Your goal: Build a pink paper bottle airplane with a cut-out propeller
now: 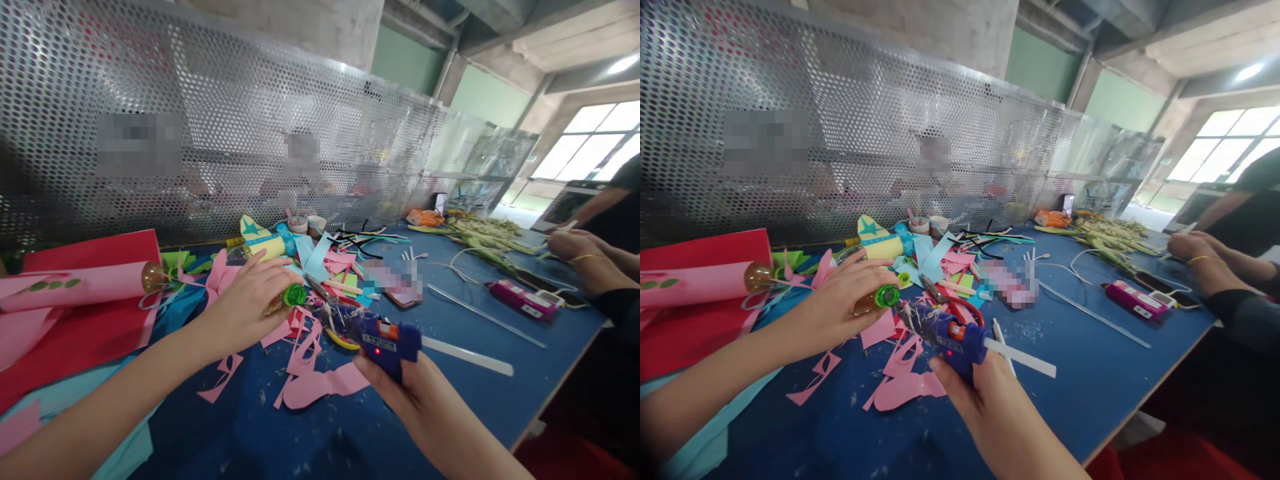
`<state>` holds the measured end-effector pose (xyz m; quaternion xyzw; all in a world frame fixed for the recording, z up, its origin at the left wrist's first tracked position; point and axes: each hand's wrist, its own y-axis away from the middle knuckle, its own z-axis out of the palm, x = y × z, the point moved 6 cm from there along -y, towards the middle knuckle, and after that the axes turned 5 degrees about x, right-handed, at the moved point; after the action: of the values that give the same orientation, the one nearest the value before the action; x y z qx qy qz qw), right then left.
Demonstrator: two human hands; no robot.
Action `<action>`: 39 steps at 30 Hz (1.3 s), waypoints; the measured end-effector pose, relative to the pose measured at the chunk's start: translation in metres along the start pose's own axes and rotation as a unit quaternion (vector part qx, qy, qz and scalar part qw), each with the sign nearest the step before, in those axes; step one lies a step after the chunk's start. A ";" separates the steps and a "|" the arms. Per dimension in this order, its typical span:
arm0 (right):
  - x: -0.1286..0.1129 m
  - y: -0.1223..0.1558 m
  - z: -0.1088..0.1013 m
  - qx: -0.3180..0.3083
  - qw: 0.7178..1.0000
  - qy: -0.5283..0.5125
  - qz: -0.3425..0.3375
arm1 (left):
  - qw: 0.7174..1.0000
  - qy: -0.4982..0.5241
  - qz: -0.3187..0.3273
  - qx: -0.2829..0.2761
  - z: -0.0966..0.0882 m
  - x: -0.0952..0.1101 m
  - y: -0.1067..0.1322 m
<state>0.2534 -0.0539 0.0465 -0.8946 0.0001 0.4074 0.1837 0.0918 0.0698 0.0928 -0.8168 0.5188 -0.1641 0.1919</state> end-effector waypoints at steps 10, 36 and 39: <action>-0.004 -0.002 0.001 0.000 0.998 -0.047 -0.032 | 1.000 0.000 0.000 0.003 0.000 0.000 0.000; -0.006 -0.002 0.001 0.007 0.999 -0.022 -0.030 | 1.000 0.011 -0.006 0.000 -0.003 0.001 -0.001; -0.007 -0.003 0.000 0.009 0.999 -0.026 -0.024 | 1.000 0.004 -0.001 0.003 -0.002 0.001 -0.001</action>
<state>0.2495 -0.0525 0.0524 -0.8818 -0.0227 0.4256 0.2018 0.0916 0.0691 0.0954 -0.8162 0.5181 -0.1689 0.1920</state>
